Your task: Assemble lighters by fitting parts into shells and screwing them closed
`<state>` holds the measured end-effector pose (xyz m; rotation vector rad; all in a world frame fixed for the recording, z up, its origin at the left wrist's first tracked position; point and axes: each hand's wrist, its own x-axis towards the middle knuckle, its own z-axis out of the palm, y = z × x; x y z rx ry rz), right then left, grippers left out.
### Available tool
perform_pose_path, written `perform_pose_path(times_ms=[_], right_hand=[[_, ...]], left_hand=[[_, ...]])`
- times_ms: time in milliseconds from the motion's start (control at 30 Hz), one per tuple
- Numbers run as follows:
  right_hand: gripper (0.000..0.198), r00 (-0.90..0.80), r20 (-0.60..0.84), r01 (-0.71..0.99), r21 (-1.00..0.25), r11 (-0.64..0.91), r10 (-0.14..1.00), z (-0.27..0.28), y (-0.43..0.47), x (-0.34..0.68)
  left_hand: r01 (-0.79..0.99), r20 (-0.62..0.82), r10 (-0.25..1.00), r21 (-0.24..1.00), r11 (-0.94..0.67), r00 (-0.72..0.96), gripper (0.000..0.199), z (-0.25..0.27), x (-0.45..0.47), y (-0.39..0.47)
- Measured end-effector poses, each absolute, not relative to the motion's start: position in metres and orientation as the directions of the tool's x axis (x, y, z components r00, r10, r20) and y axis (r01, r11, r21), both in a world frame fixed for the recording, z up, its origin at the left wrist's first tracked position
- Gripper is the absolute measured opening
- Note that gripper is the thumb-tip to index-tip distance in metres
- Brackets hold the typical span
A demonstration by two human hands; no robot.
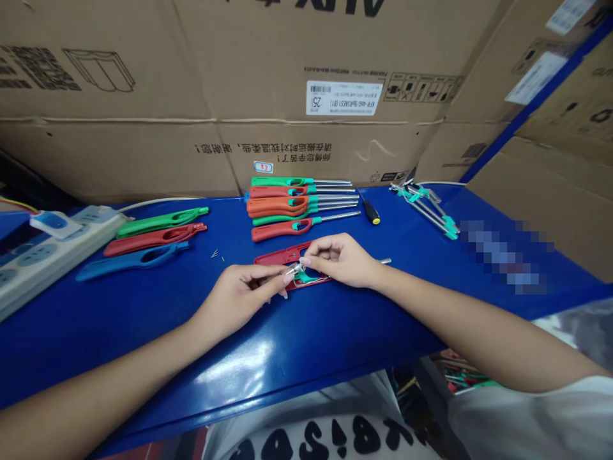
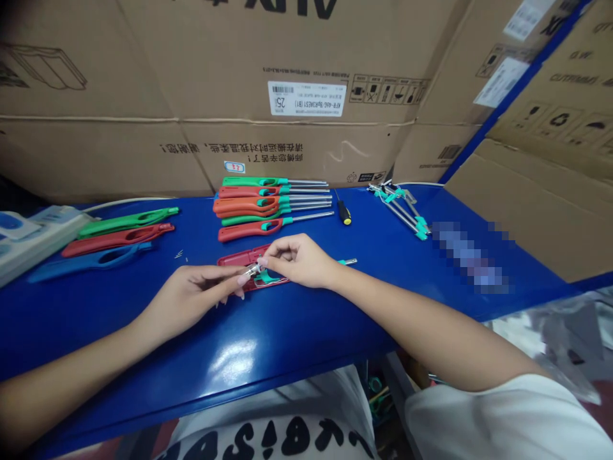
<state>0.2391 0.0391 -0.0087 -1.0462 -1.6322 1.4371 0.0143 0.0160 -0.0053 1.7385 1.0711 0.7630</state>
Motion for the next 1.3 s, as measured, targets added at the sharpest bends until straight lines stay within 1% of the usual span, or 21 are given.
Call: perform_pose_path(times_ms=[167,300,400,533,633,833,933,1067,1133,1167,1233,1300], right_hand=[[0.046,-0.425,0.019,0.173,-0.980,0.101,0.905,-0.012,0.036,0.239],[0.044,-0.428,0.024,0.197,-0.973,0.119,0.904,-0.012,0.035,0.238],[0.045,-0.423,0.013,0.174,-0.980,0.096,0.906,-0.011,0.036,0.238],[0.050,-0.418,-0.023,0.104,-0.994,0.023,0.908,-0.007,0.041,0.239],[0.051,-0.423,-0.062,0.102,-0.995,-0.021,0.904,-0.006,0.044,0.240],[0.045,-0.418,-0.040,0.165,-0.986,0.033,0.907,-0.010,0.039,0.239],[0.044,-0.416,-0.056,0.193,-0.981,0.028,0.907,-0.009,0.038,0.239],[0.046,-0.456,-0.066,0.190,-0.981,0.025,0.888,-0.004,0.039,0.242],[0.047,-0.491,-0.057,0.200,-0.979,0.048,0.869,-0.002,0.041,0.244],[0.049,-0.503,-0.053,0.208,-0.976,0.062,0.863,-0.002,0.041,0.245],[0.053,-0.513,-0.048,0.224,-0.971,0.080,0.857,-0.001,0.044,0.247],[0.055,-0.500,-0.048,0.218,-0.973,0.072,0.865,-0.002,0.046,0.249]], left_hand=[[0.297,0.063,0.900,0.932,-0.208,0.431,0.022,-0.008,0.015,0.015],[0.309,0.072,0.902,0.925,-0.220,0.426,0.022,-0.008,0.015,0.014],[0.320,0.066,0.901,0.922,-0.220,0.429,0.022,-0.006,0.016,0.015],[0.318,0.055,0.901,0.925,-0.209,0.430,0.025,-0.003,0.017,0.016],[0.325,0.046,0.907,0.925,-0.197,0.418,0.027,-0.002,0.018,0.016],[0.317,0.056,0.906,0.926,-0.205,0.420,0.025,-0.004,0.020,0.012],[0.337,0.058,0.904,0.916,-0.217,0.423,0.026,-0.004,0.022,0.011],[0.380,0.022,0.882,0.897,-0.226,0.471,0.029,0.003,0.016,0.014],[0.424,0.041,0.869,0.861,-0.282,0.494,0.030,0.009,0.010,0.015],[0.462,0.074,0.861,0.820,-0.340,0.503,0.030,0.012,0.006,0.015],[0.550,0.146,0.833,0.688,-0.473,0.534,0.029,0.018,-0.001,0.016],[0.606,0.149,0.810,0.590,-0.534,0.568,0.029,0.021,-0.005,0.016]])
